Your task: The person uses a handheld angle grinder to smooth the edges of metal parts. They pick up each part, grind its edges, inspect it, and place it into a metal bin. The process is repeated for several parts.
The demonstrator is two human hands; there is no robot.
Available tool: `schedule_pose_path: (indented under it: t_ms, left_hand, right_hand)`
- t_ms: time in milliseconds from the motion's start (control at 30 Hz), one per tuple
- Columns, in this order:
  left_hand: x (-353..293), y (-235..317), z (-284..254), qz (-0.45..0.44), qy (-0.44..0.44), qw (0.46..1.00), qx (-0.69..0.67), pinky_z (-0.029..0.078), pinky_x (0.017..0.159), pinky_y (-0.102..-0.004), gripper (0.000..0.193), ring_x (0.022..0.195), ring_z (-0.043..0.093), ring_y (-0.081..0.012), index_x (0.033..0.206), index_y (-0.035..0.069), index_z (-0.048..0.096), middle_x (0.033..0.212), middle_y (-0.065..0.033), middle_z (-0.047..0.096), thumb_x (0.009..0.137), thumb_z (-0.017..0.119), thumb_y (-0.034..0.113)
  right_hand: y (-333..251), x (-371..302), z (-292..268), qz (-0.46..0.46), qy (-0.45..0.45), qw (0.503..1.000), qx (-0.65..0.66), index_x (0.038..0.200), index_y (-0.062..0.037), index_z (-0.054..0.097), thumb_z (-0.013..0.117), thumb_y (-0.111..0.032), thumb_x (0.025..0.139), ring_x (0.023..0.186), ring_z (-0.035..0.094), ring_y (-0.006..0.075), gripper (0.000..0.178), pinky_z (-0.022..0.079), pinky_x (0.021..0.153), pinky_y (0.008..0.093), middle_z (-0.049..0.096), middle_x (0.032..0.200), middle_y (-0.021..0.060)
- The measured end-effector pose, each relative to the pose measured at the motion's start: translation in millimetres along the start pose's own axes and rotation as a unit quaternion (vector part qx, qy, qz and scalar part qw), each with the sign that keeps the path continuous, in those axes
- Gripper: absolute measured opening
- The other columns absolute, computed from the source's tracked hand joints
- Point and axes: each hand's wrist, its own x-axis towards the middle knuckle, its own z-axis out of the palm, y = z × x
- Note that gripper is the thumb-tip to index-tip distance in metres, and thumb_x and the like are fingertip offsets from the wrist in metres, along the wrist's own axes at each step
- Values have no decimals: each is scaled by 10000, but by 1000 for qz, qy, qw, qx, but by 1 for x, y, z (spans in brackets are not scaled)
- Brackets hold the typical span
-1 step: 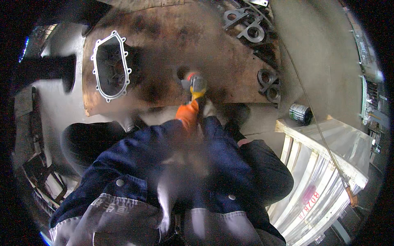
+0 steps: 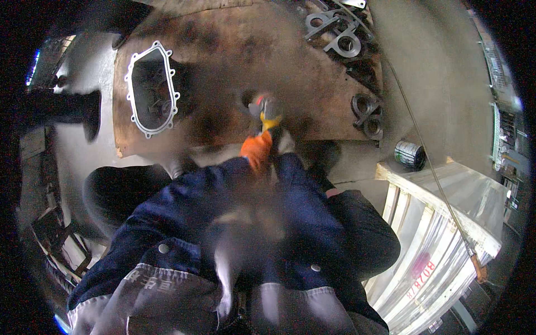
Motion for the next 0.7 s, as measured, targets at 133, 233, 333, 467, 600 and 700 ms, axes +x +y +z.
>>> schedule_pose_path:
  t_ms: [133, 233, 333, 467, 600, 700]
  left_hand:
    - [31, -21, -36, 103, 93, 985, -104, 494, 751, -349, 243, 900, 635, -282, 1014, 36, 572, 911, -165, 652, 796, 616, 134]
    - [41, -44, -67, -128, 234, 806, -529, 474, 821, -374, 462, 936, 607, -341, 1078, 20, 584, 935, -193, 644, 730, 689, 306]
    - [56, -74, -91, -128, 318, 939, 22, 472, 840, -393, 426, 1003, 606, -302, 1108, 56, 602, 1057, -131, 643, 752, 629, 289]
    - [80, -87, -94, -127, 39, 985, 108, 488, 793, -392, 351, 1022, 611, -284, 1085, 109, 629, 1083, -90, 644, 753, 630, 224]
    - [73, -82, -78, -196, -23, 958, 209, 529, 704, -390, 201, 932, 651, -245, 988, 144, 623, 1003, -47, 663, 812, 558, 217]
    - [68, -80, -74, -222, -1, 951, 215, 528, 683, -367, 167, 889, 663, -254, 953, 157, 634, 959, -35, 678, 831, 546, 228]
  right_hand:
    - [-74, 15, -61, 102, -20, 934, 342, 1091, -5, 589, 566, -215, 838, 838, 629, 247, 330, 505, 779, 350, 644, 992, 102]
    - [-142, -12, -144, 99, -89, 839, 528, 1094, -7, 549, 637, -181, 781, 797, 626, 229, 369, 532, 740, 362, 628, 954, 73]
    - [-204, -49, -225, 43, -91, 794, 600, 1088, -25, 516, 673, -144, 744, 774, 626, 216, 396, 555, 670, 388, 604, 885, 70]
    - [-266, -111, -302, 56, -46, 809, 583, 1113, -19, 493, 675, -134, 738, 707, 631, 243, 432, 556, 626, 364, 614, 941, 133]
    - [-285, -177, -338, 6, -82, 789, 609, 1262, -43, 423, 655, -100, 777, 917, 591, 231, 541, 528, 718, 351, 545, 1157, 165]
    - [-274, -195, -335, 31, -74, 757, 649, 1293, -49, 422, 649, -70, 787, 1008, 555, 193, 555, 497, 759, 316, 486, 1286, 190]
